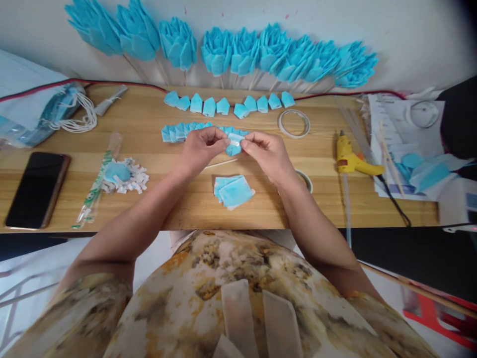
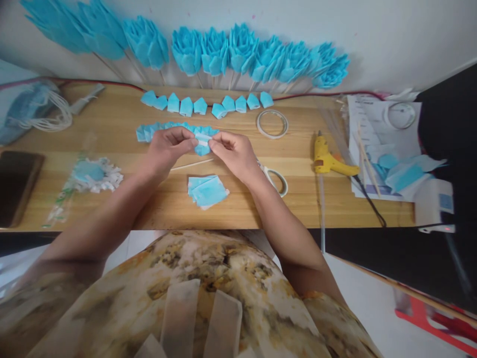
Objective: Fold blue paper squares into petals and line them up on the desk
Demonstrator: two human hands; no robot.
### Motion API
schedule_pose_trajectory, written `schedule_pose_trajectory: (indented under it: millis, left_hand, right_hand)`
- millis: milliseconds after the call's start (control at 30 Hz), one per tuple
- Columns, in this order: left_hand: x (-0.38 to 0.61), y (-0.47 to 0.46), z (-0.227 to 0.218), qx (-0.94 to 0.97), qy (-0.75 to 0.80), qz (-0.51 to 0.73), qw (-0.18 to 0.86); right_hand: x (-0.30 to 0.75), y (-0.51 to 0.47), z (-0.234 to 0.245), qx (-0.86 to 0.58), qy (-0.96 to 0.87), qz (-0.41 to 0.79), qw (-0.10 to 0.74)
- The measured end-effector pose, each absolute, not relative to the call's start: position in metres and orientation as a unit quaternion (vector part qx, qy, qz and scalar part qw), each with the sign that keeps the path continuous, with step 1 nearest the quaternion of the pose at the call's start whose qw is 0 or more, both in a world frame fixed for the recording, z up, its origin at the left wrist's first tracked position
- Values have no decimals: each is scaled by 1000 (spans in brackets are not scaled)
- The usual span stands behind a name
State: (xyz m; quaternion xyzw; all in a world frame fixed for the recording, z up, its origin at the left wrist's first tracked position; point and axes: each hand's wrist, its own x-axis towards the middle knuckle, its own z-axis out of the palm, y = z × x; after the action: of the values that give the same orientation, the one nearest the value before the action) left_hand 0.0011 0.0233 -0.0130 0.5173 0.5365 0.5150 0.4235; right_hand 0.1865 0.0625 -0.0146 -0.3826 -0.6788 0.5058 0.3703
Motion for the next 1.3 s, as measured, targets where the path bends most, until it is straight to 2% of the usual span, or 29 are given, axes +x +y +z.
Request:
schedule_pose_trajectory:
  millis: [400, 667, 800, 1100, 1300]
  left_hand:
    - [0, 24, -15, 509, 530, 538, 414]
    - [1, 20, -22, 579, 518, 584, 235]
    - [1, 18, -20, 587, 527, 580, 201]
    - [9, 10, -17, 697, 522, 482, 94]
    - [6, 13, -19, 697, 554, 449, 74]
  right_hand:
    - [182, 63, -14, -360, -646, 547, 393]
    - [181, 63, -16, -375, -649, 517, 413]
    - [182, 63, -18, -383, -658, 494, 420]
    - [181, 61, -20, -375, -693, 465, 404]
    - [179, 57, -18, -380, -707, 439, 405]
